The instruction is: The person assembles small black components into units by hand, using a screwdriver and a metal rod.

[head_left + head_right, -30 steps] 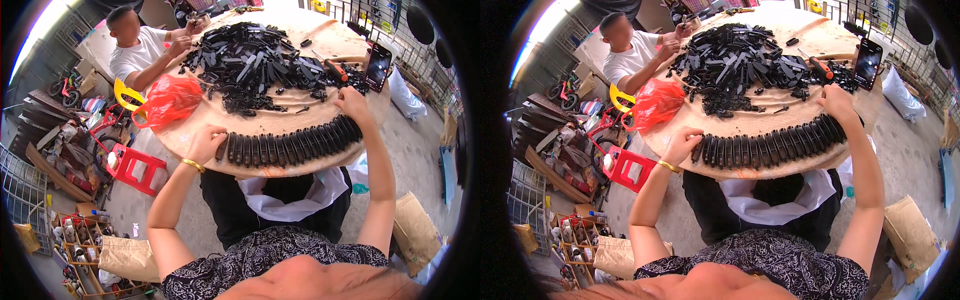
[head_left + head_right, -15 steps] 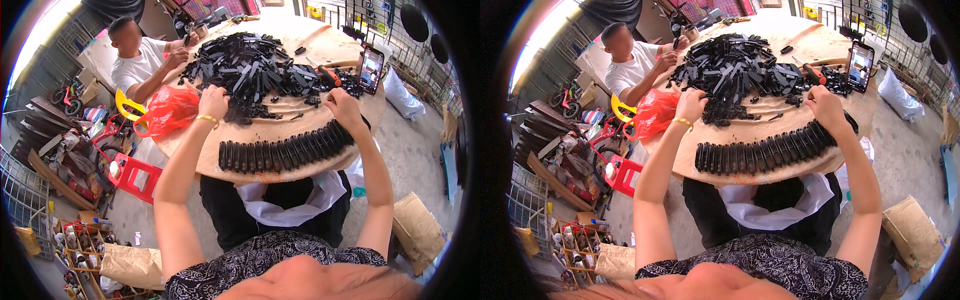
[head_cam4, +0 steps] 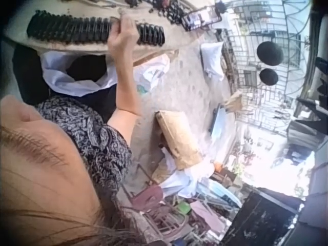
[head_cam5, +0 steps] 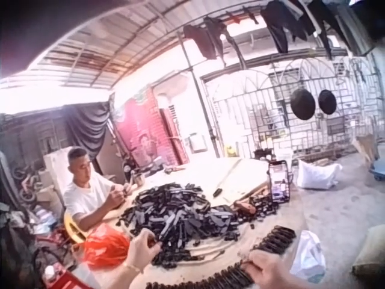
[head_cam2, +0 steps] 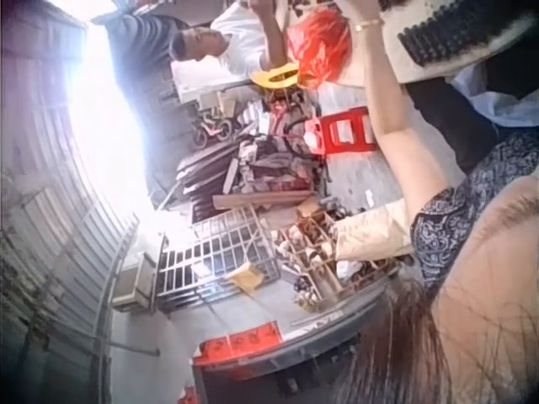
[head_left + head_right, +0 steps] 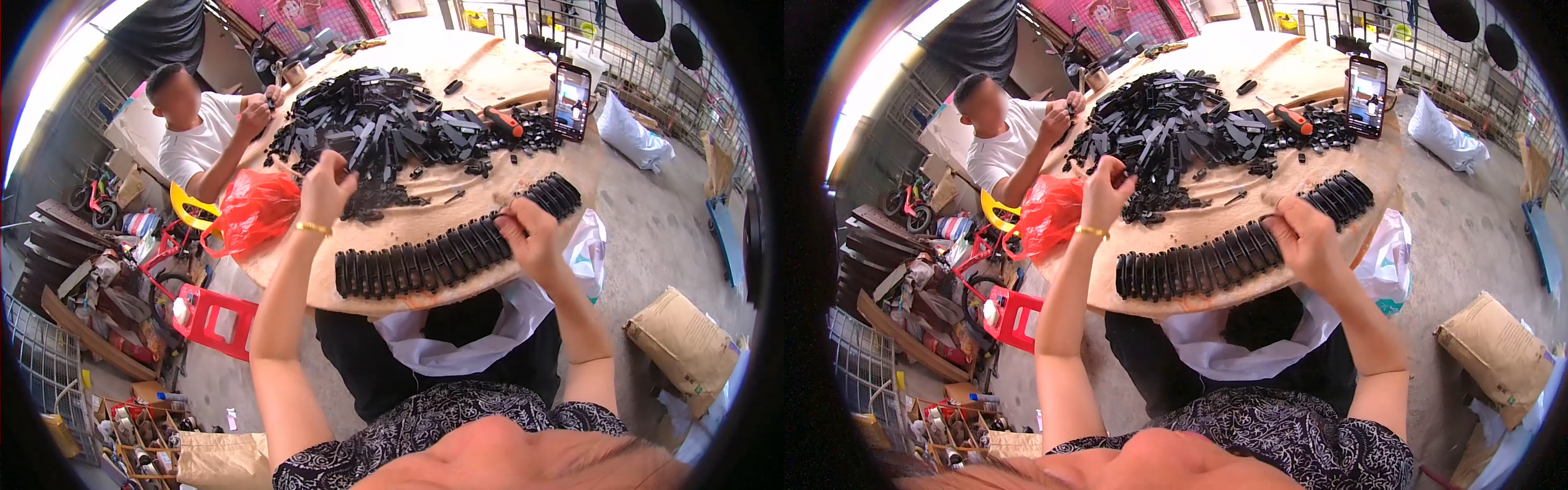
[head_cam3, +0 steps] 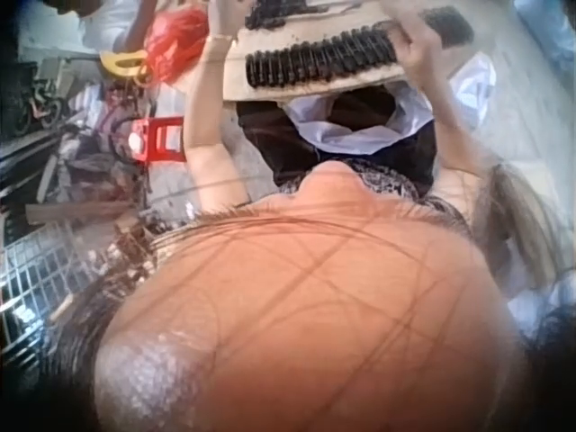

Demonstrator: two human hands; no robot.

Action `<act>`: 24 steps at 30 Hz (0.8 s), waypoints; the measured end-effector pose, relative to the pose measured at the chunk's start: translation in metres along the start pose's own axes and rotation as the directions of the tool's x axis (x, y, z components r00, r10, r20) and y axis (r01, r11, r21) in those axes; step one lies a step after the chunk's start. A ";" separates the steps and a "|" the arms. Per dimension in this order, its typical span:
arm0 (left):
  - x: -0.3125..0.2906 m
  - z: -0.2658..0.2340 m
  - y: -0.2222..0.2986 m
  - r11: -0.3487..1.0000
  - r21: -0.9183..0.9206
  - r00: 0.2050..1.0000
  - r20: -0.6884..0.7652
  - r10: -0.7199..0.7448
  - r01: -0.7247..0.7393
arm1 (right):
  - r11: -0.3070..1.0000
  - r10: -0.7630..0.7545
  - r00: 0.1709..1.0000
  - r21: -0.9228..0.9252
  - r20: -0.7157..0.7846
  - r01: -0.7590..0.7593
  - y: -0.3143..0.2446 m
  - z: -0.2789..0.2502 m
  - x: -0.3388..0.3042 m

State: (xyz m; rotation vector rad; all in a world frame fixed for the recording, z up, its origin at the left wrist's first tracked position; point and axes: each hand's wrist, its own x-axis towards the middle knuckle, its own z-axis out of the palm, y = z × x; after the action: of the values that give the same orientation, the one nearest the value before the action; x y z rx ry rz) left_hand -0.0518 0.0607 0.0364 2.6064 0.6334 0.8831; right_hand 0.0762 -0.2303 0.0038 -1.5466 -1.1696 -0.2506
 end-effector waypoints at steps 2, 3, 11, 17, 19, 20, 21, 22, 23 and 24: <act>-0.022 -0.002 0.036 0.967 -0.211 0.980 0.107 0.170 -0.145 | 0.997 -0.045 0.999 0.056 -0.016 0.046 -0.006 0.008 -0.007; -0.036 -0.003 0.056 0.942 -0.262 0.950 0.177 0.258 -0.207 | 0.989 -0.090 0.996 0.114 -0.027 0.093 -0.009 0.011 -0.010; -0.117 0.004 0.115 0.247 -0.887 0.916 0.401 -0.002 0.389 | 0.966 -0.107 0.994 0.231 -0.034 0.112 -0.046 0.033 -0.033; -0.142 0.036 0.114 -0.183 -0.844 0.857 0.515 -0.015 0.504 | 0.974 -0.130 0.987 0.174 -0.097 0.145 -0.046 0.031 -0.032; -0.143 0.040 0.118 -0.230 -0.822 0.849 0.527 0.039 0.520 | 0.980 -0.177 0.980 0.076 -0.088 0.183 -0.043 0.030 -0.030; -0.145 0.040 0.118 -0.233 -0.822 0.849 0.527 0.034 0.520 | 0.980 -0.175 0.981 0.078 -0.084 0.182 -0.042 0.030 -0.032; -0.145 0.040 0.118 -0.217 -0.821 0.843 0.537 0.016 0.527 | 0.979 -0.201 0.977 0.033 -0.070 0.203 -0.041 0.030 -0.033; -0.146 0.040 0.118 -0.201 -0.820 0.837 0.547 -0.002 0.535 | 0.974 -0.225 0.973 -0.013 -0.055 0.225 -0.040 0.030 -0.033; -0.146 0.040 0.120 -0.200 -0.822 0.838 0.545 -0.004 0.534 | 0.974 -0.227 0.972 -0.011 -0.055 0.227 -0.040 0.030 -0.033; -0.147 0.040 0.121 -0.175 -0.838 0.849 0.528 -0.015 0.517 | 0.966 -0.254 0.966 -0.056 -0.050 0.251 -0.041 0.030 -0.034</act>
State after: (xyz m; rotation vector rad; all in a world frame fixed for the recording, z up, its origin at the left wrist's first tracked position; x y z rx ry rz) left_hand -0.0940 -0.1221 -0.0149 0.9461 0.1651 0.3439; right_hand 0.0156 -0.2281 -0.0048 -1.4214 -1.3236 -0.4932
